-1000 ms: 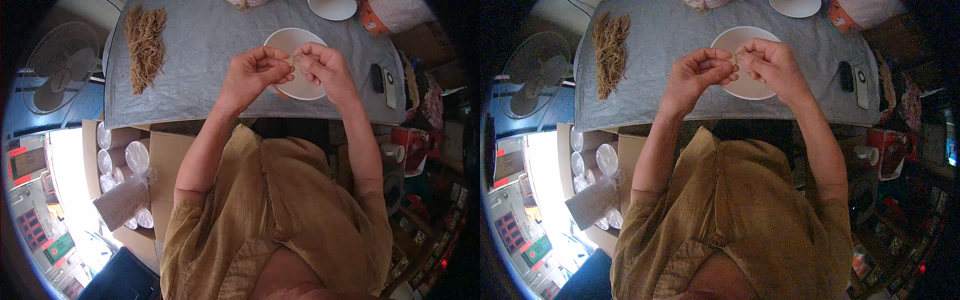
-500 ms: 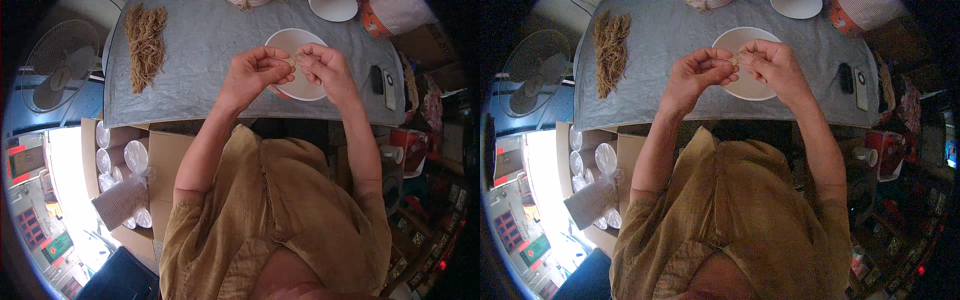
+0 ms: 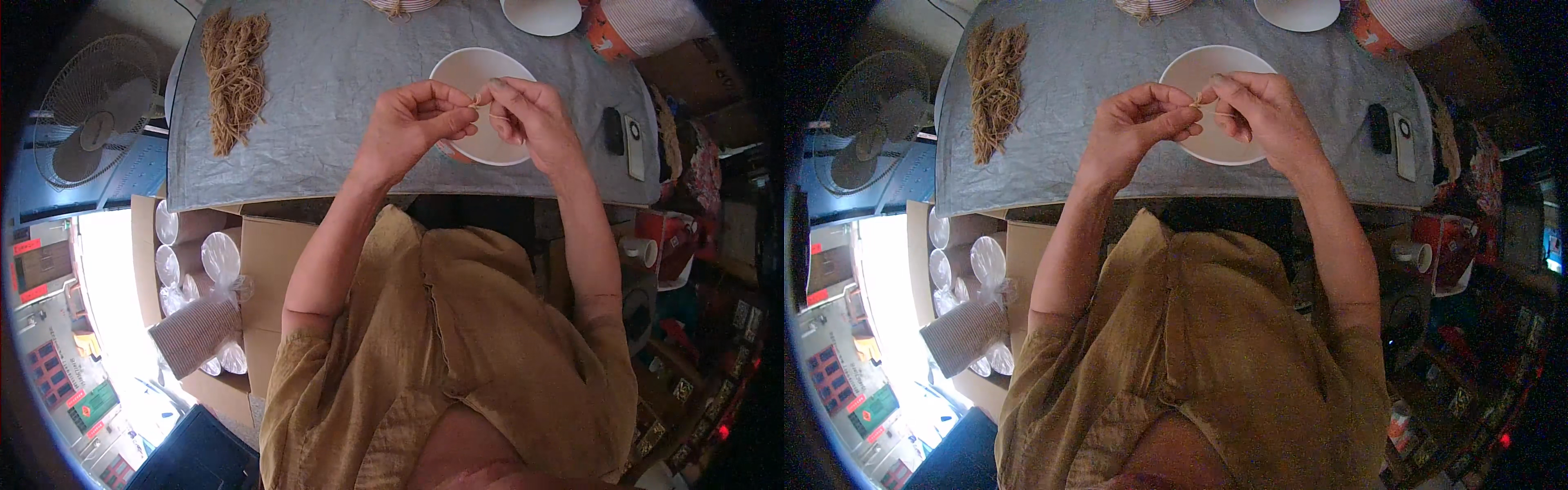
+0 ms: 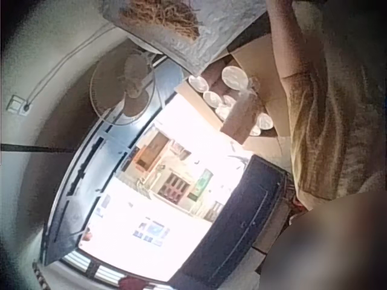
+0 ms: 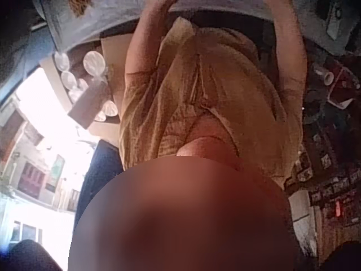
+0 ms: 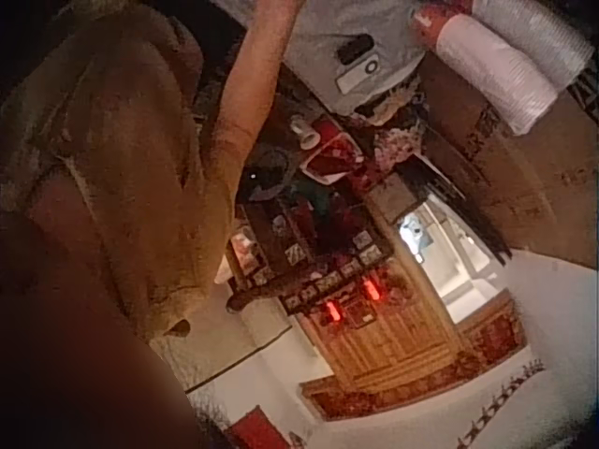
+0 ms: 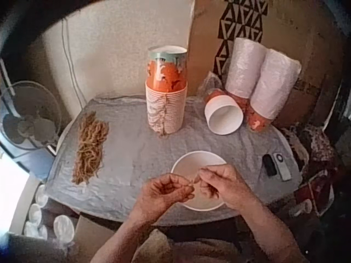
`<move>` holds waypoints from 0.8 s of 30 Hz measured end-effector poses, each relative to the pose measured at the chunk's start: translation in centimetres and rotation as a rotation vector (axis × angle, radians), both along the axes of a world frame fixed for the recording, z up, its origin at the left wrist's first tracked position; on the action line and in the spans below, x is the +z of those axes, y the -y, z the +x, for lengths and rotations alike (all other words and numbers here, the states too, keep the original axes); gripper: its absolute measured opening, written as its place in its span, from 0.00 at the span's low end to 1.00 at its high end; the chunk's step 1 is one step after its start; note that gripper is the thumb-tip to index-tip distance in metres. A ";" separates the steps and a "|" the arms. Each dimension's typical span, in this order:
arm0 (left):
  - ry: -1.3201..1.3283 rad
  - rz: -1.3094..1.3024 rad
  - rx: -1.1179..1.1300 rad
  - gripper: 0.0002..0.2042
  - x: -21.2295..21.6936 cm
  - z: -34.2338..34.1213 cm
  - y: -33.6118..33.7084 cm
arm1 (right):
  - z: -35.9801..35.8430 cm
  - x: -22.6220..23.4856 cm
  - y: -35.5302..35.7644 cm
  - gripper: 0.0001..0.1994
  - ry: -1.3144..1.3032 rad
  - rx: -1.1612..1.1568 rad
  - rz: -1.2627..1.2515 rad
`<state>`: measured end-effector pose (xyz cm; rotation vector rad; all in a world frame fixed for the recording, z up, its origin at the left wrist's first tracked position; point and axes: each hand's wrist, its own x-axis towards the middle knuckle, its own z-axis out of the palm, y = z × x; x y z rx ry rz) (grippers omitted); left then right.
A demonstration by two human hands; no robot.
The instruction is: The person is tying string loops and placing them onto stacks of paper bowls for packaging.
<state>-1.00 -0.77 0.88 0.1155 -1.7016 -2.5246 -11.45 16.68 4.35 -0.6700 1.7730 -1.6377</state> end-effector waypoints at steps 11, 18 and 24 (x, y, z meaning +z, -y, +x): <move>-0.029 -0.100 0.020 0.09 0.2 -0.1 -0.3 | -0.3 -0.3 -0.2 0.09 -0.097 0.056 0.052; -0.099 -0.107 0.021 0.14 -0.5 -0.3 -0.2 | -0.3 -1.2 -0.3 0.09 -0.065 0.006 0.037; -0.075 -0.098 0.041 0.16 -0.4 -0.3 -0.2 | -0.1 -0.4 -0.2 0.10 -0.015 -0.017 0.051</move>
